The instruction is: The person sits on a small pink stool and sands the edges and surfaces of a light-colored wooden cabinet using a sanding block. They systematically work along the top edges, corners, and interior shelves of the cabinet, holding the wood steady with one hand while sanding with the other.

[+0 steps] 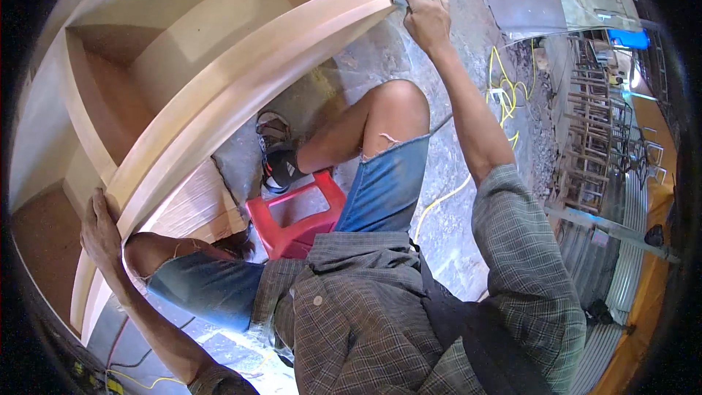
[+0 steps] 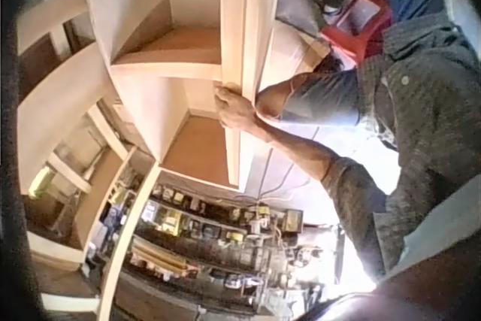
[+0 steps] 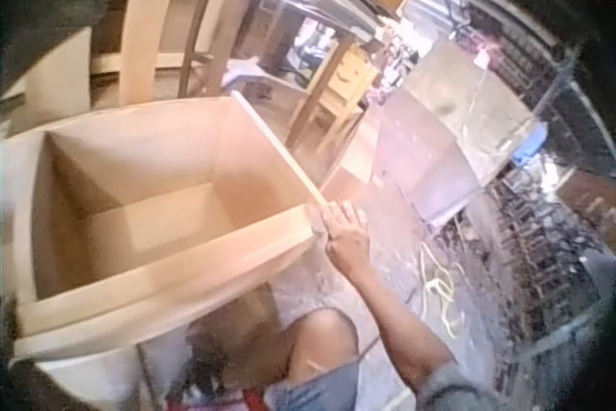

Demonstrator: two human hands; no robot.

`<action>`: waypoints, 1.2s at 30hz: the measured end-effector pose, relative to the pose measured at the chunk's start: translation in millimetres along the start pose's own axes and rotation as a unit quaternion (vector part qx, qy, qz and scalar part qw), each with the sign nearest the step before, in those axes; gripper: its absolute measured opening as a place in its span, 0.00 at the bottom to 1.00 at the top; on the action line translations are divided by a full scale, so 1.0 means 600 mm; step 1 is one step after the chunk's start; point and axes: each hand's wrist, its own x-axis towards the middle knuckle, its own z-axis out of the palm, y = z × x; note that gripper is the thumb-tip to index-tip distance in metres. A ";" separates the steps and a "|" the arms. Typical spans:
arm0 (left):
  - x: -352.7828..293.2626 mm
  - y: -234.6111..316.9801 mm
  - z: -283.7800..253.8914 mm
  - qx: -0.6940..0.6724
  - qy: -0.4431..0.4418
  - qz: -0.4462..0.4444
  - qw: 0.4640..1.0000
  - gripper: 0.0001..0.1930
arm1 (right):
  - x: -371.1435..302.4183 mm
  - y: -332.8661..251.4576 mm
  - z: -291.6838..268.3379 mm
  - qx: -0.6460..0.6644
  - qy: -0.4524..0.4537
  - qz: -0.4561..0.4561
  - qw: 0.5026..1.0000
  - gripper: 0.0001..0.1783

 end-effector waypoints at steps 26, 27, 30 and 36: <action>-0.011 0.018 -0.011 0.012 0.058 0.051 0.997 0.22 | 0.031 0.020 -0.005 0.068 -0.047 0.039 0.996 0.28; -0.013 0.021 -0.017 0.008 0.049 0.050 0.998 0.22 | 0.025 0.024 0.004 0.086 -0.044 0.034 0.995 0.27; -0.016 0.026 -0.021 0.019 0.044 0.011 0.999 0.23 | -0.017 0.013 -0.005 0.098 -0.035 0.023 0.994 0.26; -0.022 0.043 -0.027 -0.006 0.030 0.004 1.000 0.24 | 0.020 -0.020 -0.056 0.106 -0.016 0.027 0.994 0.23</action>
